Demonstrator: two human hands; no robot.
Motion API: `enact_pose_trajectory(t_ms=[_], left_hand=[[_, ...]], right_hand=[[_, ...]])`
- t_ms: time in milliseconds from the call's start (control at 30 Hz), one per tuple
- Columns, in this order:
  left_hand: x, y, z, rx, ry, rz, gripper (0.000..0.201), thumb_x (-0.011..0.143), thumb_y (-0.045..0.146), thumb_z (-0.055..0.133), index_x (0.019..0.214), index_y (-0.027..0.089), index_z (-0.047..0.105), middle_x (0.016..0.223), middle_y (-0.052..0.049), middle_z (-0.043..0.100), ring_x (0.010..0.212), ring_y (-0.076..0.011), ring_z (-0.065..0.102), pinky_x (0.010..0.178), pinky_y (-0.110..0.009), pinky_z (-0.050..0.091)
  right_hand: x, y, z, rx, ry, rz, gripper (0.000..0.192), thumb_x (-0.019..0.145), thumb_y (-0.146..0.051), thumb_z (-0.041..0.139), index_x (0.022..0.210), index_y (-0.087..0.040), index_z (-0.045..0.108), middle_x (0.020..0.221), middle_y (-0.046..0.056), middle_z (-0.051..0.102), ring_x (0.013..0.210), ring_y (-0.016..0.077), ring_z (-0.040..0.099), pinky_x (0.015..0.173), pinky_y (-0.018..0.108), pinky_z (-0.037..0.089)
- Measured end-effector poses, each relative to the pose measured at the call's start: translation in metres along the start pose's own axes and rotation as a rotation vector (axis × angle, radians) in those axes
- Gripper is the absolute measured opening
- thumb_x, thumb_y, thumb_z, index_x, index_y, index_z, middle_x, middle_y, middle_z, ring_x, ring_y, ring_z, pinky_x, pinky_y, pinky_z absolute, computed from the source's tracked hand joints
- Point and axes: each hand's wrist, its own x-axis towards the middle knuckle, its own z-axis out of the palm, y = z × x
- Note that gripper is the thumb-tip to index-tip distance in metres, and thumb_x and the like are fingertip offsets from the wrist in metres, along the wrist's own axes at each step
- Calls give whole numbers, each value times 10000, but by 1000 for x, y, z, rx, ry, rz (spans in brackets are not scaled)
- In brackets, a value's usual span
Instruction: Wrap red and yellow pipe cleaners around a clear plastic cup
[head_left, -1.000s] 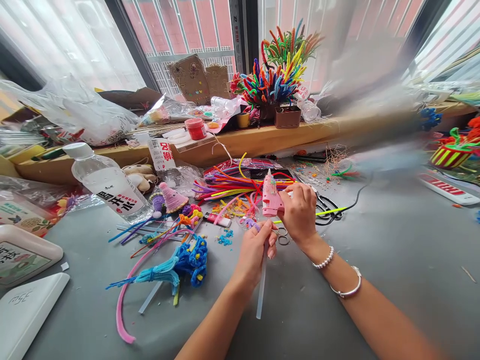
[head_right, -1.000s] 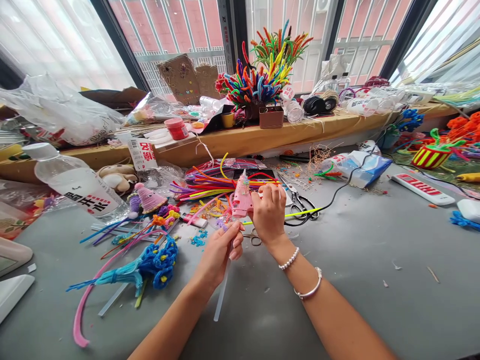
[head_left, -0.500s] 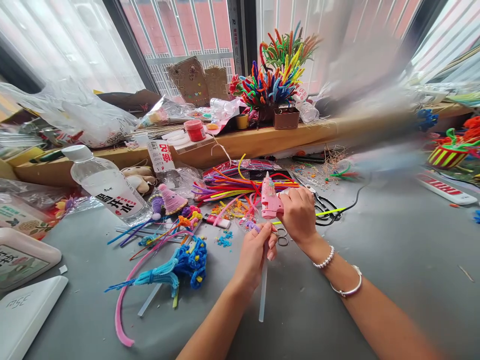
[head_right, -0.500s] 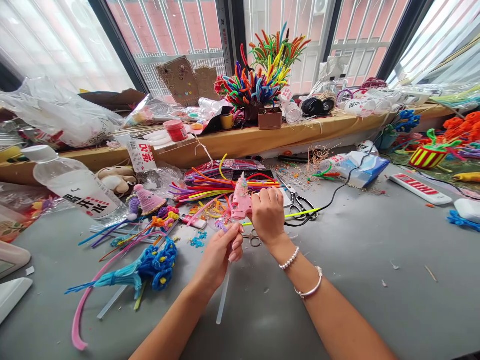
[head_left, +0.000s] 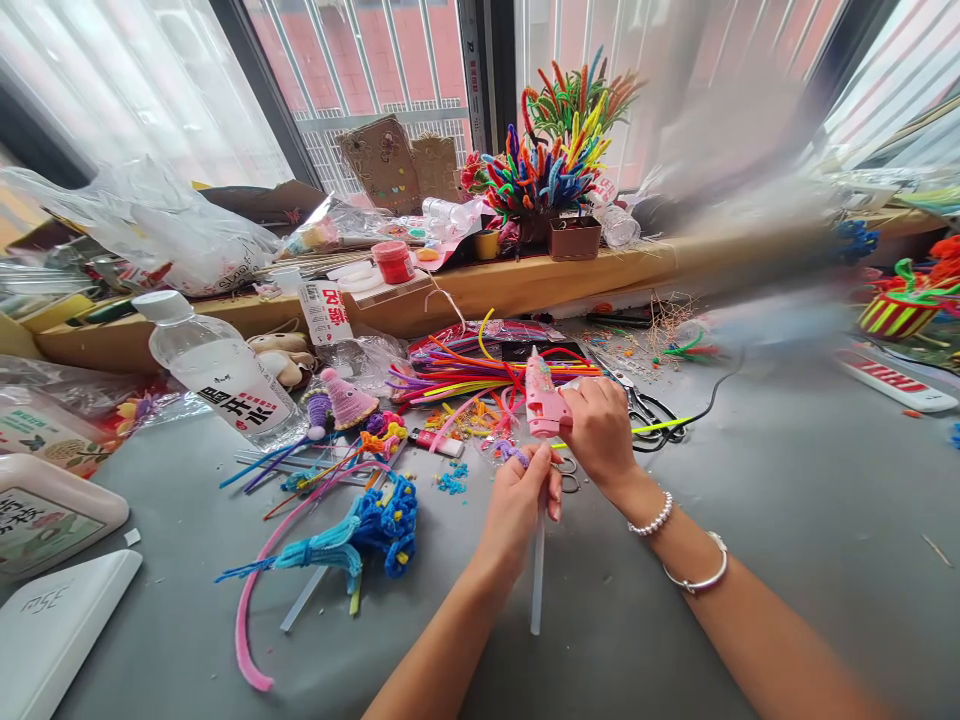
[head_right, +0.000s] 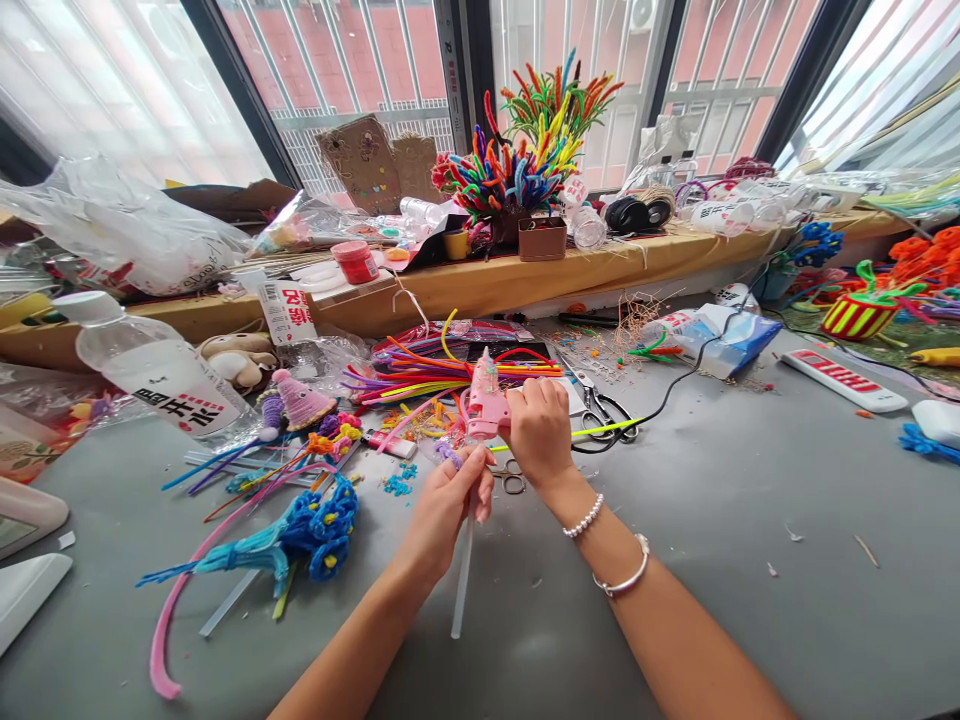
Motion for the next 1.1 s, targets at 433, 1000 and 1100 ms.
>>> enact_pose_trajectory(t_ms=[433,1000,1100], left_hand=[[-4,7,-8,218,108,226,348,753,501,481,775,159,537,592,13,542,471,-88,493,479,-219,365],[-2,0,-11,327,110,298,299,818,447,404,832,168,511,678,-4,550,533,-93,506,506,-222,388],[-2,0,-11,321,116,300,305,824,448,393,829,164,504,674,-1,548,528,-89,501,509,-222,388]], right_hand=[[14,46,-21,882,118,580,467,646,-617,544,785,-171,538,640,42,610,482,136,518,462,262,396],[18,56,-12,1398,-107,917,506,506,-617,645,677,-156,526,500,-26,534,422,72,488,370,182,384],[16,50,-10,1292,-184,874,505,561,-662,573,636,-173,474,403,-58,441,332,54,384,303,181,283]])
